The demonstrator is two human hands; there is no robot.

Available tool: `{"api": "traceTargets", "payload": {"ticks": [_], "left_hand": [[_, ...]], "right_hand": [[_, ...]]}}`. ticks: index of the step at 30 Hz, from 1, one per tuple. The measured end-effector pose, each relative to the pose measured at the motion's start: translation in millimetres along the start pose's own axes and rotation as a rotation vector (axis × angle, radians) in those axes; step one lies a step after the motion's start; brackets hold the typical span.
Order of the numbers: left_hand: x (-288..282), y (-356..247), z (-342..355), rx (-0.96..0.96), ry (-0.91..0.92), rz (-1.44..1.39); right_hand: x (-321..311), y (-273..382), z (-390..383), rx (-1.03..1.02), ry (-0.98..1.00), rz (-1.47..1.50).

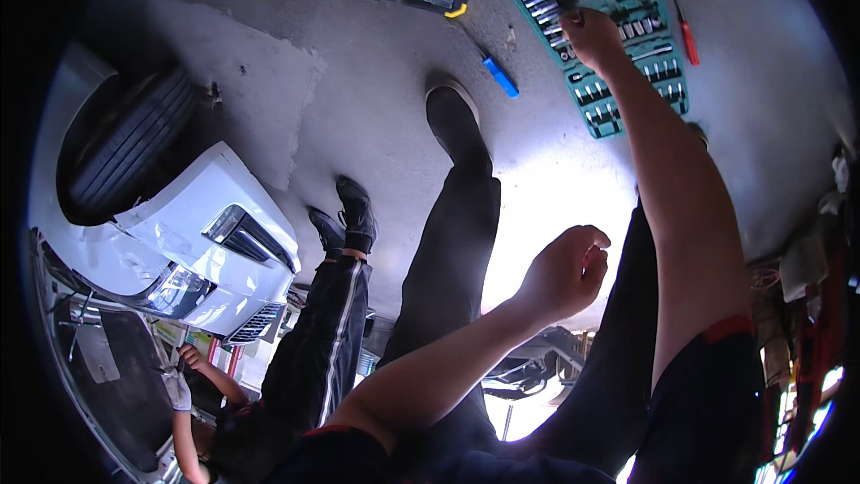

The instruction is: The person holds a large grey bumper piece and then works on the front of a car by hand and with a tool, while a second person assists by holding the bumper in place at the front of the vehicle.

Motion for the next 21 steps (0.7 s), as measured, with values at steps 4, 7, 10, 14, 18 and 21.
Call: {"api": "traceTargets", "payload": {"ticks": [4, 7, 10, 14, 18, 21], "left_hand": [[-1.3, -3.3, 0.6, 0.024, -0.011, -0.008], [-1.6, -0.7, -0.2, 0.042, -0.027, -0.017], [-2.4, -1.0, 0.6, 0.051, -0.028, -0.024], [-0.1, -2.7, 0.5, 0.047, -0.021, -0.026], [-2.5, -1.3, -1.0, 0.042, -0.024, -0.032], [-0.2, -3.9, 0.1, 0.061, -0.007, -0.027]], "right_hand": [[0.2, 2.3, 5.2, 0.029, -0.013, -0.045], [-1.6, 8.2, 1.9, 0.031, -0.039, 0.011], [-11.0, 15.2, 2.6, 0.005, -0.073, 0.002], [-15.6, 8.9, 7.1, 0.012, -0.082, -0.152], [-8.4, 9.2, 6.5, 0.021, -0.010, -0.065], [-11.8, 2.7, 6.4, 0.017, -0.046, -0.080]]}}
Point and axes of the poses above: each hand's wrist, its own z-axis towards the middle knuckle, its own x-axis out of the palm, y = z × x, the point moved 10 cm from there along z, towards the middle knuckle, and after that the axes turned 7 degrees about -x, right-handed, at the moved point
